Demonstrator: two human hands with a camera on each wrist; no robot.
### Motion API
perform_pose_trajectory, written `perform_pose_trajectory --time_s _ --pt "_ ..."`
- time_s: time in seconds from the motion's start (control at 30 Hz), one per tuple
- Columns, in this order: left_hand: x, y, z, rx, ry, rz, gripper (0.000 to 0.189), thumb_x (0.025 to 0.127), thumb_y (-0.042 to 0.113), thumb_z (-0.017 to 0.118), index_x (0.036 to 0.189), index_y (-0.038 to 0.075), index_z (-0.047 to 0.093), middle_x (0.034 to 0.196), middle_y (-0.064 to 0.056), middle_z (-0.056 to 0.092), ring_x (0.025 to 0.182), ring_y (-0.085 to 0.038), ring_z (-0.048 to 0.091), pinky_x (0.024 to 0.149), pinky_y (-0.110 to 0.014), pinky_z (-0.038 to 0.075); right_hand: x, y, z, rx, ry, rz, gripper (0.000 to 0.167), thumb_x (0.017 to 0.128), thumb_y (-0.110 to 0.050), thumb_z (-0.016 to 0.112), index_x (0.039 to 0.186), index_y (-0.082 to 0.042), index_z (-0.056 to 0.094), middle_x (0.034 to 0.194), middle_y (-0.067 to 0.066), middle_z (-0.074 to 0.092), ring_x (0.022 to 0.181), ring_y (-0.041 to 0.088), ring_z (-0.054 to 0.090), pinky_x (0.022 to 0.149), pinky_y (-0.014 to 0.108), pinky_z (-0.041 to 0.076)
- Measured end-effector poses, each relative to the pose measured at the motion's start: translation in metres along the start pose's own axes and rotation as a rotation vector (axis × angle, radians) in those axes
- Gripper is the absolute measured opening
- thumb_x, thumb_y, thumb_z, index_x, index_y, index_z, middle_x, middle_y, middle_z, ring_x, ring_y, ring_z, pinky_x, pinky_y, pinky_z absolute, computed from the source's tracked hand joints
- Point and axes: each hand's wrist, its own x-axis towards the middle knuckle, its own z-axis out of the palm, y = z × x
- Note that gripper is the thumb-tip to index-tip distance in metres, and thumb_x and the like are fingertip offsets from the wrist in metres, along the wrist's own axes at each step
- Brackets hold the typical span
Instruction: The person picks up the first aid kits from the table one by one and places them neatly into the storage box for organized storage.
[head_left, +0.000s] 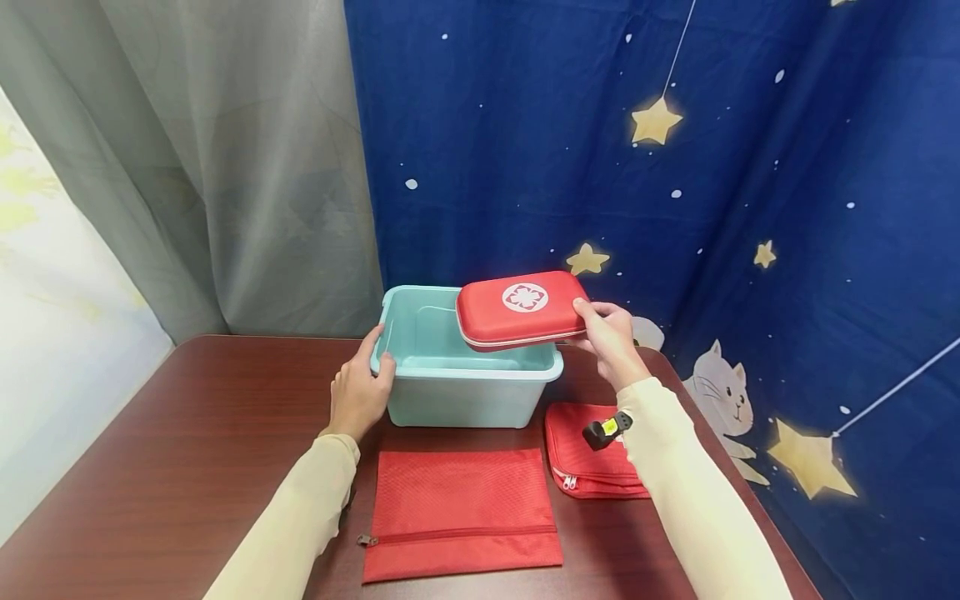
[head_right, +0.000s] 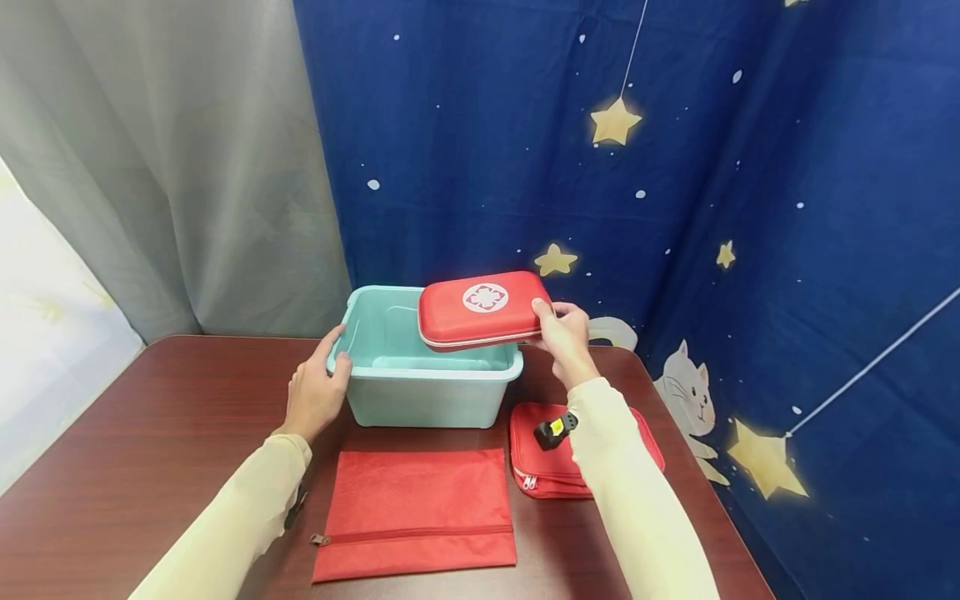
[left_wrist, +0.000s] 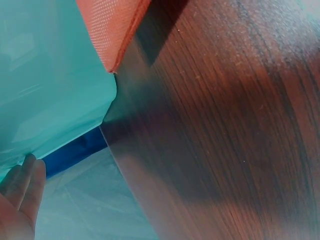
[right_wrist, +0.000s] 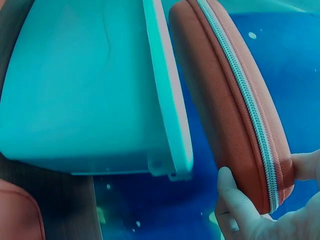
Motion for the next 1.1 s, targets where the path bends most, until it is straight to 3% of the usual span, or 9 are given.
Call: perform_pose_trajectory --time_s 0.5,0.83,1.1 --pt "-0.001 0.0 0.002 0.004 0.005 -0.005 0.05 0.1 0.034 0.046 0.149 0.024 0.047 0.128 -0.02 0.064 0.084 -0.039 0.068 0.068 -0.053 0.05 -0.013 0.003 0.043 -0.097 -0.001 0.006 0.051 0.095 -0.023 0.066 0.132 0.005 0.047 0.114 0.025 0.06 0.098 0.037 0.07 0.082 0.044 0.054" --pt "-0.002 -0.001 0.002 0.0 0.008 0.0 0.05 0.1 0.034 0.045 0.149 0.024 0.047 0.123 -0.02 0.067 0.077 -0.036 0.066 0.064 -0.049 0.048 -0.018 0.006 0.057 -0.175 0.013 0.006 0.052 0.093 -0.027 0.068 0.133 0.0 0.048 0.113 0.022 0.059 0.097 0.036 0.07 0.084 0.045 0.054" --pt "-0.003 0.0 0.002 -0.002 0.018 0.003 0.049 0.1 0.035 0.046 0.148 0.026 0.048 0.124 -0.019 0.067 0.081 -0.037 0.067 0.065 -0.051 0.049 -0.021 0.006 0.061 -0.206 0.008 0.007 0.054 0.093 -0.029 0.068 0.135 -0.001 0.047 0.114 0.021 0.059 0.097 0.033 0.071 0.082 0.041 0.055"
